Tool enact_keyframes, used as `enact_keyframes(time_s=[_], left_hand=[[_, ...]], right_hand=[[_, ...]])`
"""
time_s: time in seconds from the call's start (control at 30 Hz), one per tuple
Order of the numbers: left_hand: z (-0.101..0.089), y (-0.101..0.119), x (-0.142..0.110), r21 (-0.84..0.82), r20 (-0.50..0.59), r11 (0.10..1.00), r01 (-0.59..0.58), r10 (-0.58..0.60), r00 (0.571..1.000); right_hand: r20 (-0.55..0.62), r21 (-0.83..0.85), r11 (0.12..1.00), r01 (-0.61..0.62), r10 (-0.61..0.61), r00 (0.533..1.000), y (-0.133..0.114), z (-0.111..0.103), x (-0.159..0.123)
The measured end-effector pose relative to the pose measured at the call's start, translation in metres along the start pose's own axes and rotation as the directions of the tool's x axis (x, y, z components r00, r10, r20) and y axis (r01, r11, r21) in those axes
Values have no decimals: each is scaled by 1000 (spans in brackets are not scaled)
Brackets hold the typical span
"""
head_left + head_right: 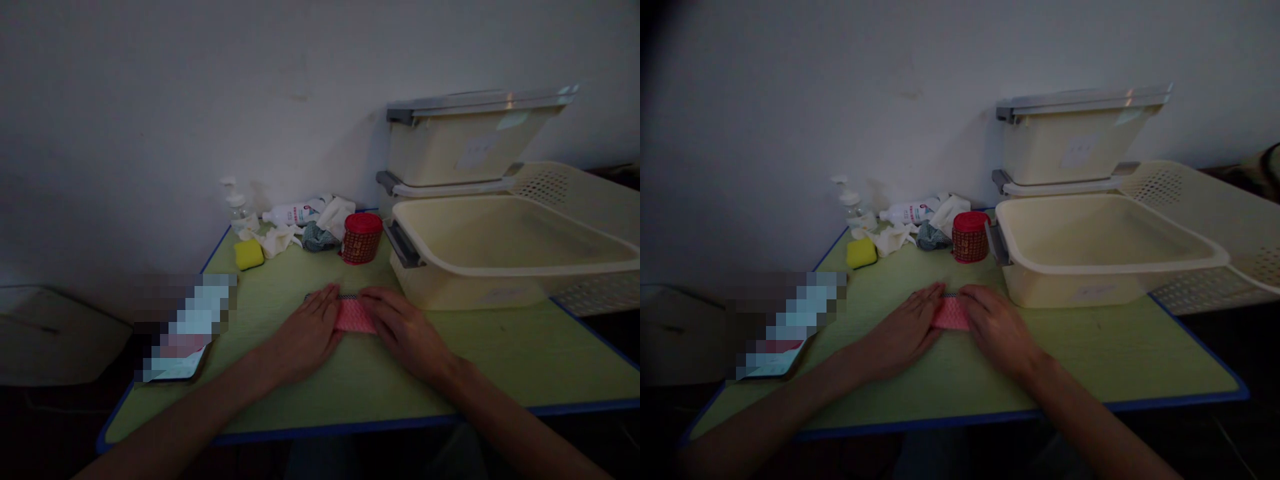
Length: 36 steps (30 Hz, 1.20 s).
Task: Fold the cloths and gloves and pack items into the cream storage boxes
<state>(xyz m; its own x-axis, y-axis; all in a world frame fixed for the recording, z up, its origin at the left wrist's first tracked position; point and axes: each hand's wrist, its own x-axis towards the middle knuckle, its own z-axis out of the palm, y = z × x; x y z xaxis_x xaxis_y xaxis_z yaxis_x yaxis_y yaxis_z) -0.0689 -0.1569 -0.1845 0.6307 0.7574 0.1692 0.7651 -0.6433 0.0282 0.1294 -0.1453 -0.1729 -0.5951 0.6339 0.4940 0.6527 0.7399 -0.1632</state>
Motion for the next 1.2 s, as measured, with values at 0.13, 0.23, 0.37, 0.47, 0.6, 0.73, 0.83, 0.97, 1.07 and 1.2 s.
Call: enact_keyframes(time_s=[0.13,0.23,0.37,0.47,0.6,0.73,0.83,0.97,1.07,1.2], left_hand=[[2,0,1,-25,20,999,25,-25,1000],[2,0,1,3,47,1000,25,-25,999],[-1,0,1,48,80,999,11,-15,997],[-3,-1,0,54,95,998,7,-12,995],[-3,-1,0,31,73,999,11,-14,997],[-2,-2,-1,9,65,1000,7,-8,998],[-3,-2,-1,-7,67,1000,7,-7,998],[-3,-2,0,-54,45,998,21,-19,999],[-2,-1,1,-104,10,994,36,-35,999],[0,-2,3,-178,-38,981,72,-80,996]], right_hand=[[146,53,995,87,-93,985,-6,3,-4],[243,10,998,55,-56,968,-7,7,-5],[285,-39,999,31,-18,958,-4,8,-5],[286,-53,998,28,-12,958,-2,7,-3],[275,-34,999,-1,10,961,-2,6,-1],[253,6,999,-38,35,967,-3,5,0],[244,11,999,-49,45,969,-3,5,-1],[233,22,999,-36,29,972,-1,7,-2],[213,80,995,-57,38,976,3,7,-4],[170,247,958,-145,105,980,6,4,-3]])
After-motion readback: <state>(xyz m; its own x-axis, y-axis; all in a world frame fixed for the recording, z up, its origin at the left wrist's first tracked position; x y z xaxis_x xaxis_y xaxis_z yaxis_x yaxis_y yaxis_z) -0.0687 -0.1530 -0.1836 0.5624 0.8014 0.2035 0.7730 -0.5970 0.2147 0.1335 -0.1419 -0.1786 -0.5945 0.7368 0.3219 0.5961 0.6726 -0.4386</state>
